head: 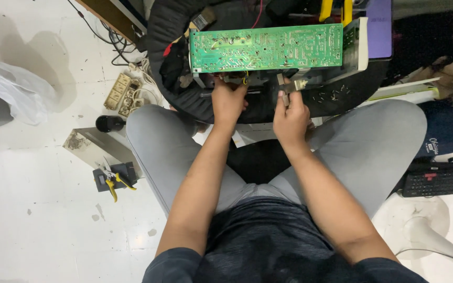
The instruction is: The person is cleaning a circuit board, connecting internal wiring, and securing the board into a device chassis using a screwdriver.
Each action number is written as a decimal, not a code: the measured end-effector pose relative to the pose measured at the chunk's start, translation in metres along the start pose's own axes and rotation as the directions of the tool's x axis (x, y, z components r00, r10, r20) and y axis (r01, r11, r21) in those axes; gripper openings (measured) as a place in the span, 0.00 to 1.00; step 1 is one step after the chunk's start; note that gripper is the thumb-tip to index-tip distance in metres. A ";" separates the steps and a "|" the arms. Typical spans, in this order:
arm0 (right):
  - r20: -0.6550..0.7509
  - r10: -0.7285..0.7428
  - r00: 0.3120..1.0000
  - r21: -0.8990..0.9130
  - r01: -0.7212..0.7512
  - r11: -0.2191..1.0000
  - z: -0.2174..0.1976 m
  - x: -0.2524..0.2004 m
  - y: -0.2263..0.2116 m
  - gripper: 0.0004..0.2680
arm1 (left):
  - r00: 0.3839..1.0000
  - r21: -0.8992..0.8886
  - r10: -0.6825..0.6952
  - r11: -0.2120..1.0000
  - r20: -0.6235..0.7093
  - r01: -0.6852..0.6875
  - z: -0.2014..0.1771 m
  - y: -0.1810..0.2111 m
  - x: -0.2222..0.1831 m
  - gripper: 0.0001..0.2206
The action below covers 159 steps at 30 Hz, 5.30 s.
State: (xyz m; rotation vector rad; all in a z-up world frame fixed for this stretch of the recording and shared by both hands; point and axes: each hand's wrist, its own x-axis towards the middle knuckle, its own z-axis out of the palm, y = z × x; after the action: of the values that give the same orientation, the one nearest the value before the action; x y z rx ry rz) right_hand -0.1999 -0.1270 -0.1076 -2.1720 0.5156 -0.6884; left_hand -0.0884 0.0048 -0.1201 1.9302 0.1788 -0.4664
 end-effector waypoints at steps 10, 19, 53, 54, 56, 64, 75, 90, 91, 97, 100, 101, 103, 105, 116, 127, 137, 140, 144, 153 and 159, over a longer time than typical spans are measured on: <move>-0.005 0.036 0.999 0.006 -0.036 0.999 -0.015 0.007 -0.027 0.05 | 0.916 0.362 0.278 0.918 -0.290 -0.164 0.026 0.004 0.007 0.26; -0.002 0.101 0.995 0.029 -0.100 0.995 -0.004 0.002 0.010 0.08 | 0.856 0.504 0.277 0.863 -0.437 -0.022 0.051 -0.027 0.030 0.28; 0.040 -0.001 0.999 -0.069 0.004 0.998 0.045 -0.004 0.006 0.05 | 0.906 0.524 0.279 0.848 -0.319 -0.077 0.033 -0.035 0.029 0.35; 0.035 -0.028 0.999 -0.124 0.032 0.992 0.042 -0.003 0.005 0.05 | 0.910 0.522 0.282 0.848 -0.303 -0.089 0.032 -0.034 0.027 0.34; 0.036 -0.057 0.998 -0.185 0.063 0.981 0.044 0.002 0.006 0.05 | 0.917 0.513 0.279 0.853 -0.286 -0.099 0.031 -0.029 0.025 0.33; -0.011 -0.009 1.000 -0.285 0.006 0.959 0.060 0.008 0.016 0.13 | 0.935 0.516 0.272 0.848 -0.228 -0.121 0.028 -0.033 0.026 0.33; 0.109 -0.042 0.993 -0.266 0.070 0.962 0.048 0.007 0.014 0.10 | 0.936 0.482 0.291 0.861 -0.199 -0.165 0.028 -0.037 0.027 0.31; 0.265 0.038 0.964 -0.438 0.085 0.895 0.062 0.017 0.010 0.14 | 0.966 0.476 0.227 0.868 -0.121 -0.144 0.013 -0.022 0.019 0.31; 0.249 0.037 0.968 -0.408 0.071 0.910 0.063 0.016 0.011 0.14 | 0.966 0.477 0.225 0.867 -0.124 -0.141 0.013 -0.023 0.019 0.31; 0.308 0.013 0.951 -0.453 0.134 0.882 0.051 0.021 0.022 0.13 | 0.955 0.507 0.273 0.843 -0.113 -0.181 0.014 -0.036 0.024 0.33; 0.421 0.098 0.902 -0.516 0.149 0.844 0.032 0.029 0.027 0.09 | 0.981 0.453 0.194 0.876 -0.019 -0.165 -0.001 -0.032 0.020 0.22; 0.418 0.091 0.904 -0.510 0.150 0.847 0.028 0.032 0.026 0.09 | 0.979 0.457 0.201 0.873 -0.024 -0.168 -0.002 -0.035 0.024 0.22; 0.398 0.030 0.917 -0.391 0.140 0.909 0.016 0.030 0.027 0.06 | 0.965 0.547 0.261 0.811 -0.023 -0.206 -0.002 -0.048 0.025 0.26; 0.406 0.022 0.914 -0.361 0.138 0.922 0.015 0.032 0.023 0.06 | 0.970 0.562 0.244 0.806 -0.025 -0.188 -0.005 -0.041 0.020 0.26; 0.525 0.026 0.851 -0.289 0.150 0.946 0.016 0.040 0.020 0.10 | 0.773 0.714 0.619 0.603 -0.138 -0.355 0.004 -0.041 -0.026 0.14; 0.597 0.074 0.799 -0.177 0.042 0.983 0.018 0.045 0.018 0.13 | 0.489 0.766 0.865 0.241 0.108 -0.596 0.014 -0.060 0.011 0.10; 0.503 0.066 0.862 -0.238 0.065 0.969 0.025 0.035 0.022 0.10 | 0.455 0.814 0.863 0.096 0.218 -0.572 0.003 -0.048 0.021 0.09; 0.529 0.063 0.846 -0.215 0.062 0.975 0.025 0.037 0.022 0.12 | 0.458 0.819 0.861 0.091 0.222 -0.566 0.011 -0.059 0.030 0.08; 0.480 0.034 0.876 -0.196 0.070 0.978 0.027 0.035 0.025 0.10 | 0.450 0.858 0.869 0.062 0.204 -0.509 0.023 -0.062 0.042 0.10; 0.226 -0.148 0.963 0.249 0.090 0.964 0.028 0.027 0.038 0.06 | 0.483 0.826 0.869 0.188 0.112 -0.531 0.014 -0.031 0.003 0.06; 0.161 -0.084 0.983 0.492 -0.006 0.870 0.029 0.031 0.017 0.03 | 0.606 0.706 0.795 0.411 0.033 -0.577 -0.004 0.015 -0.040 0.08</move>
State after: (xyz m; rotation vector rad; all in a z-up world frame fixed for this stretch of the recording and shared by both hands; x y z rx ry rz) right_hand -0.1596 -0.1388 -0.1277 -1.7395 0.1720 -0.5649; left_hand -0.1191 0.0064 -0.0902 2.5321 -0.7127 0.4502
